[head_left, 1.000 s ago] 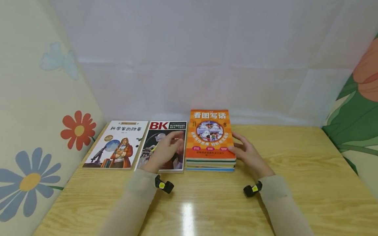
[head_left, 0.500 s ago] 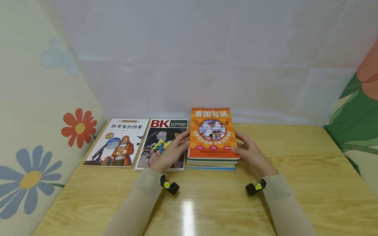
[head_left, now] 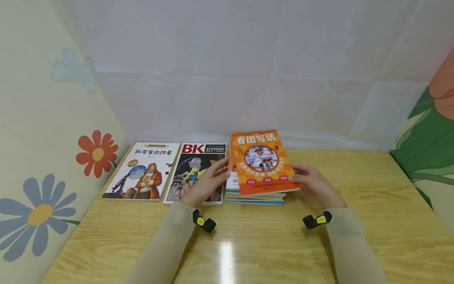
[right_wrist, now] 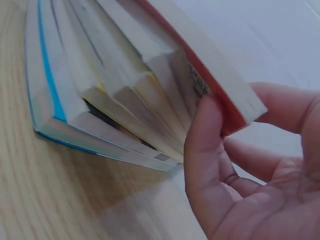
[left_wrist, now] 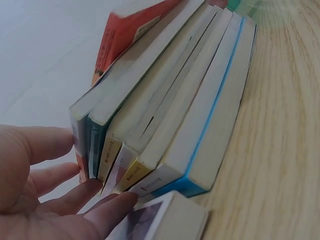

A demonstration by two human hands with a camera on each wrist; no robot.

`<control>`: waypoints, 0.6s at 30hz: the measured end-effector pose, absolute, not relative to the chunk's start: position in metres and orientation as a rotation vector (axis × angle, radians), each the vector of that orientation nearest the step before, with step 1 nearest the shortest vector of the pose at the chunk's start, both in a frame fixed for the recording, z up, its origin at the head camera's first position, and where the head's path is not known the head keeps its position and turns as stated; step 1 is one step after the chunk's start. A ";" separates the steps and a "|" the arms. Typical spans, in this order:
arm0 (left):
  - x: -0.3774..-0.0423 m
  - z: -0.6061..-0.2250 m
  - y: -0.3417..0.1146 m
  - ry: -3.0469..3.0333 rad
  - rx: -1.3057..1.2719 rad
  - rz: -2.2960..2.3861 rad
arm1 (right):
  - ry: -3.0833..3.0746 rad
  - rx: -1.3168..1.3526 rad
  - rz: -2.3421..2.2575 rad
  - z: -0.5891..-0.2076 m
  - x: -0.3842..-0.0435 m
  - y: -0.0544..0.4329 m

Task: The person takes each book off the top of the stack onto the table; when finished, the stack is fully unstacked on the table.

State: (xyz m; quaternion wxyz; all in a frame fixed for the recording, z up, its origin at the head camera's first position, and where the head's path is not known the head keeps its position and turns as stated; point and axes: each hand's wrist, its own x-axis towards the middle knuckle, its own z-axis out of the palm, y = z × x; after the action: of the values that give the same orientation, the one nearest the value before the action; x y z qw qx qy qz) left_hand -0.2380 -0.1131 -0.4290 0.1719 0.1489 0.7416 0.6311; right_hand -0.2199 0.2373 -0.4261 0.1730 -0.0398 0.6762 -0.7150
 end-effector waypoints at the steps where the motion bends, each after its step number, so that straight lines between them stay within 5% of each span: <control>1: -0.238 -0.429 -0.114 2.091 0.424 1.798 | 1.904 -0.112 -2.036 -0.425 -0.220 0.239; 18: -0.238 -0.430 -0.112 2.110 0.357 1.795 | 1.570 -0.041 -2.319 -0.409 -0.211 0.273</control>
State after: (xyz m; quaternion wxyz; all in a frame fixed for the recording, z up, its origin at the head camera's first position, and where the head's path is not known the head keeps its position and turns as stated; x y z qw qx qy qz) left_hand -0.2381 -0.1116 -0.4301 0.1731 0.1258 0.7440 0.6329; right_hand -0.2112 0.2730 -0.4093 0.1696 -0.0145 0.5526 -0.8159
